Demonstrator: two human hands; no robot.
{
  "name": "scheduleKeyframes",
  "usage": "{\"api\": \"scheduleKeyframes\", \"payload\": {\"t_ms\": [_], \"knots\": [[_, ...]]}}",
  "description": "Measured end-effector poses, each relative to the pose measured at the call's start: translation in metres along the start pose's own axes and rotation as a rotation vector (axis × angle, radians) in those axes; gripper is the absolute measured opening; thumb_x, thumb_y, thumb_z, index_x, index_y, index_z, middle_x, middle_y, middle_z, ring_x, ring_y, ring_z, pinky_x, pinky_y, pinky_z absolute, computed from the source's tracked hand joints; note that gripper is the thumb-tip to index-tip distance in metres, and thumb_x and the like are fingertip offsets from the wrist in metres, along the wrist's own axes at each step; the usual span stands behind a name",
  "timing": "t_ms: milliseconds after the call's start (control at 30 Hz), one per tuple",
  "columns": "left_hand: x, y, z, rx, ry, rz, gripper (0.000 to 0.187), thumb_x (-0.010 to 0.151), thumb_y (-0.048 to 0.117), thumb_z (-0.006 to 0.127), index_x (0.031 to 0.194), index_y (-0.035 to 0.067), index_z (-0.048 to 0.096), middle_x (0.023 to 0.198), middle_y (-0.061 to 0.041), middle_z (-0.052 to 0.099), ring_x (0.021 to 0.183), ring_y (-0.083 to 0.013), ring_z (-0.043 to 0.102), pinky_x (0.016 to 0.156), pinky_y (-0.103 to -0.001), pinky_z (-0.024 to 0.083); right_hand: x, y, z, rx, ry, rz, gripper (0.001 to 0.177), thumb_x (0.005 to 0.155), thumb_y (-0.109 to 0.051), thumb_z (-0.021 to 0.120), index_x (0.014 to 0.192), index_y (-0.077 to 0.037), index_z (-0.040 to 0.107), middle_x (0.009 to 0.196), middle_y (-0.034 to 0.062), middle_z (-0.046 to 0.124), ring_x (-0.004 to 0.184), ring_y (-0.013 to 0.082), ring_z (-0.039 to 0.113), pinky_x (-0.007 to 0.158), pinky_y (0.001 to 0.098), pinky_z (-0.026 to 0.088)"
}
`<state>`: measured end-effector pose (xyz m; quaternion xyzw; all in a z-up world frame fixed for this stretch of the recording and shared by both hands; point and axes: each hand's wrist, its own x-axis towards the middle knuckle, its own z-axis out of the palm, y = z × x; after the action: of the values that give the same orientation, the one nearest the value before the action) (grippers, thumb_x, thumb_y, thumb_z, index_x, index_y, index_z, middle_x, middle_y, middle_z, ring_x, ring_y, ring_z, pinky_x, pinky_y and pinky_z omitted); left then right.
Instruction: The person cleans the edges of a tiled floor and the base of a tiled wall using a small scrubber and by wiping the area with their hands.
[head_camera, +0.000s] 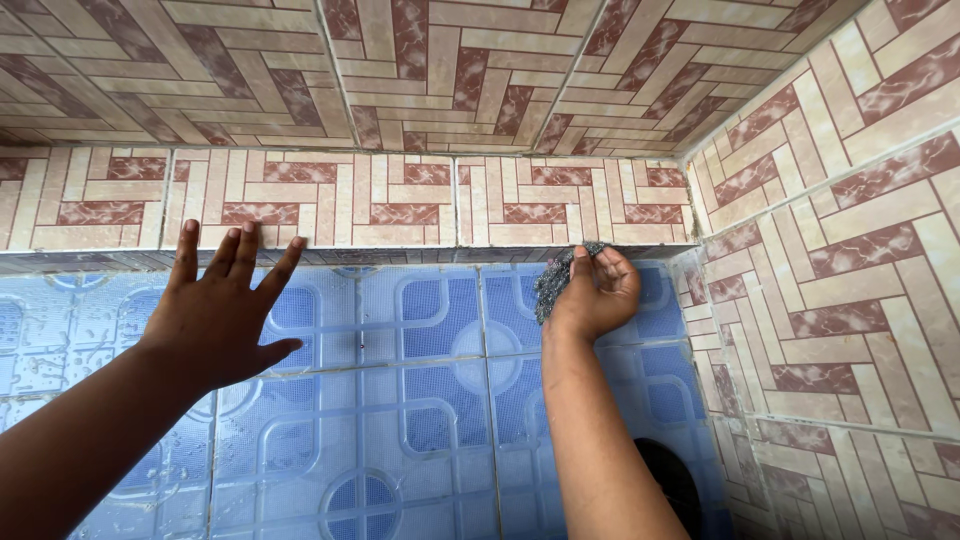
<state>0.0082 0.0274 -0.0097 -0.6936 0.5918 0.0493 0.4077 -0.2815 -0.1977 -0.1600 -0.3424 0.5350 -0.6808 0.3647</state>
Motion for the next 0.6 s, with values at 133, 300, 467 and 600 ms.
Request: {"api": "scheduleKeyframes", "payload": {"t_ms": [133, 300, 467, 600], "knots": [[-0.002, -0.002, 0.002, -0.021, -0.021, -0.008, 0.105, 0.091, 0.082, 0.033, 0.160, 0.022, -0.018, 0.166, -0.021, -0.002, 0.153, -0.0325, 0.005, 0.117, -0.062, -0.004, -0.023, 0.009, 0.006, -0.112, -0.026, -0.054, 0.029, 0.079, 0.009, 0.082, 0.101, -0.002, 0.067, 0.098, 0.0051, 0.070, 0.088, 0.0128, 0.065, 0.080, 0.0267, 0.058], [0.002, 0.003, -0.001, -0.004, 0.000, -0.013, 0.106, 0.093, 0.083, 0.032, 0.162, 0.018, -0.015, 0.166, -0.025, 0.000, 0.154, -0.0362, 0.006, 0.119, -0.061, -0.001, -0.035, 0.027, 0.011, -0.051, -0.048, -0.077, 0.028, 0.078, 0.012, 0.080, 0.100, -0.002, 0.067, 0.098, 0.0051, 0.069, 0.088, 0.0129, 0.066, 0.078, 0.0261, 0.058], [-0.005, -0.005, 0.001, -0.051, -0.015, -0.004, 0.104, 0.091, 0.080, 0.034, 0.160, 0.022, -0.017, 0.169, -0.019, -0.004, 0.153, -0.0326, 0.004, 0.119, -0.061, 0.001, 0.040, 0.022, -0.014, 0.075, 0.124, 0.079, 0.023, 0.082, 0.014, 0.071, 0.098, -0.002, 0.067, 0.092, 0.0078, 0.069, 0.075, 0.0139, 0.067, 0.063, 0.0262, 0.059], [-0.002, -0.003, 0.004, -0.009, 0.004, -0.003, 0.106, 0.092, 0.081, 0.034, 0.161, 0.018, -0.014, 0.168, -0.022, 0.000, 0.153, -0.0347, 0.006, 0.118, -0.061, 0.003, 0.006, 0.024, -0.004, 0.075, 0.070, 0.167, 0.020, 0.079, 0.016, 0.073, 0.092, 0.002, 0.068, 0.083, 0.0113, 0.072, 0.067, 0.0169, 0.068, 0.057, 0.0284, 0.056]]}}
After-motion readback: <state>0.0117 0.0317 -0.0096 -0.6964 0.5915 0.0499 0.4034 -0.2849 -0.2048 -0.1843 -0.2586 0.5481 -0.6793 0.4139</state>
